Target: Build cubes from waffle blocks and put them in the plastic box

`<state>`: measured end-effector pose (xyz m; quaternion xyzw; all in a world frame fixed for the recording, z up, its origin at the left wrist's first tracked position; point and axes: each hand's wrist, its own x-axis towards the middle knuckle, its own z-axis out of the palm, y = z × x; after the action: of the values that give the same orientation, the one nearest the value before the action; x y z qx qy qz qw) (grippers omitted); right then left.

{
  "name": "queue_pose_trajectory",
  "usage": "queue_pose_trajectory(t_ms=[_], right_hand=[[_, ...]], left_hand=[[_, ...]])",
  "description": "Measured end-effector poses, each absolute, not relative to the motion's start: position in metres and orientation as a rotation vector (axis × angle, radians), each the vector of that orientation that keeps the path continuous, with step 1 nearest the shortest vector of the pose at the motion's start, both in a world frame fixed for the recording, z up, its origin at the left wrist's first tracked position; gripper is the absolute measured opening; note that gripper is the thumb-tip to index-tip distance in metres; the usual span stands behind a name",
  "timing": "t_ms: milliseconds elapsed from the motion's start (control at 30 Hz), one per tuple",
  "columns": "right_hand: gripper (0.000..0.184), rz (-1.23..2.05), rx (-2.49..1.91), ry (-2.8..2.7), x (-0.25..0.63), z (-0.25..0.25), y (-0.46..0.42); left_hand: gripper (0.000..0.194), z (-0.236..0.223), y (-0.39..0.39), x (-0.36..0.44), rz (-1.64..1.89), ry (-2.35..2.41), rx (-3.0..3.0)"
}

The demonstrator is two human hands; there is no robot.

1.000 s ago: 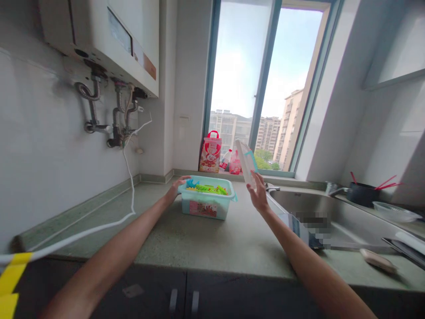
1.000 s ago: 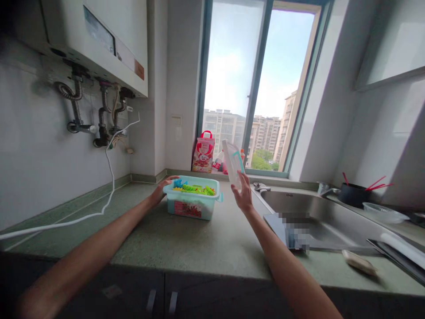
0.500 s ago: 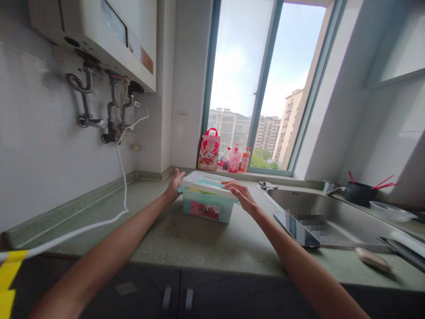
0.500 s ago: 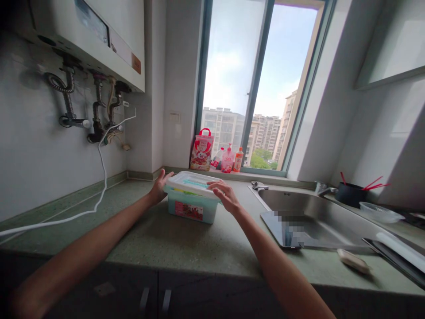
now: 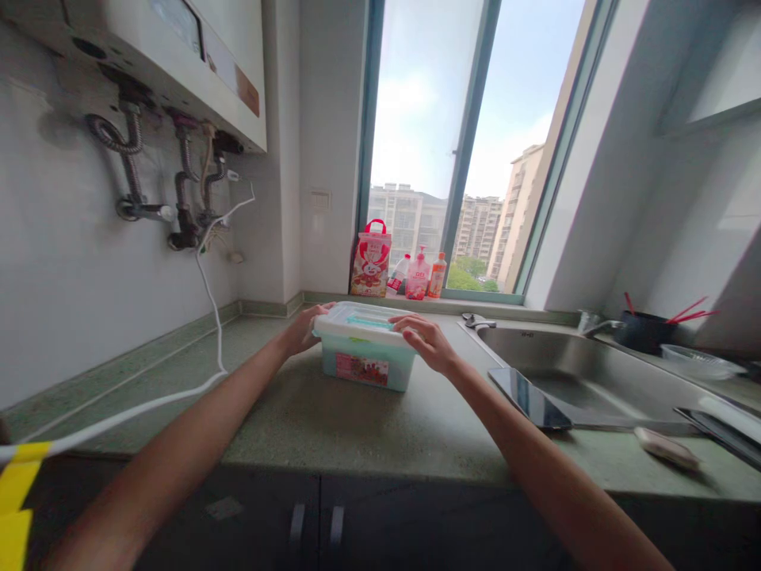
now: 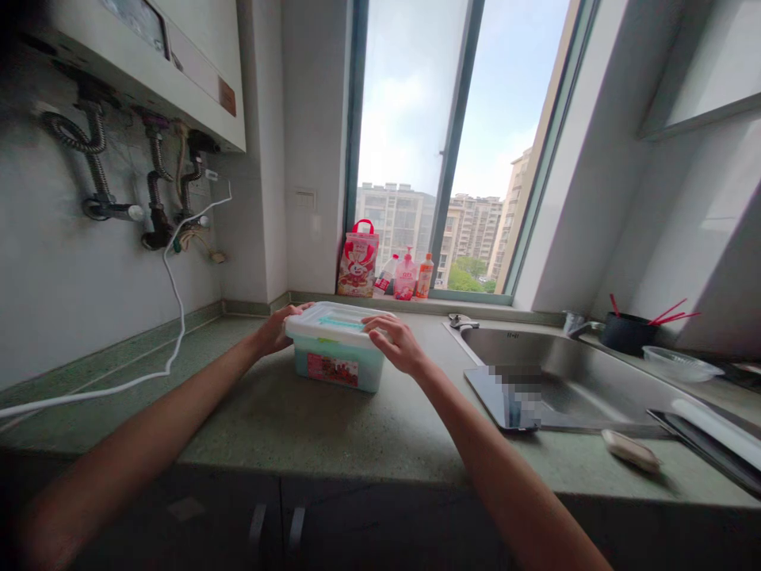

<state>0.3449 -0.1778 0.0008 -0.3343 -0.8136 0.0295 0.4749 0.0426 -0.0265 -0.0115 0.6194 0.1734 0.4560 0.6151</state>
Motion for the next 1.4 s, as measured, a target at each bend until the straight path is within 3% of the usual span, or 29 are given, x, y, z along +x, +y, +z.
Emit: queue_pose_trajectory(t_ms=[267,467,767,1033,1167,1400], right_hand=[[0.039,-0.040,-0.792,-1.915,0.343,-0.008,-0.180],[0.033,-0.010,-0.852,-1.744,0.331,-0.006,-0.182],[0.029,-0.050,-0.848,-1.796,0.324,-0.004,-0.191],[0.030,-0.070,-0.856,-1.708,0.321,-0.003,-0.191],[0.027,-0.072,-0.819,-1.721,0.322,-0.004,-0.193],[0.022,-0.081,-0.843,-1.832,0.322,-0.006,-0.195]], left_hand=[[0.056,-0.013,-0.028,0.049,0.975,0.414,1.289],[0.079,-0.019,-0.022,0.055,1.034,0.412,1.232],[0.080,-0.019,-0.029,0.058,1.210,0.428,1.430],[0.095,-0.006,-0.037,0.057,1.104,0.478,1.433],[0.091,-0.006,-0.038,0.057,1.210,0.393,1.464],[0.060,-0.016,-0.018,0.048,1.225,0.646,1.546]])
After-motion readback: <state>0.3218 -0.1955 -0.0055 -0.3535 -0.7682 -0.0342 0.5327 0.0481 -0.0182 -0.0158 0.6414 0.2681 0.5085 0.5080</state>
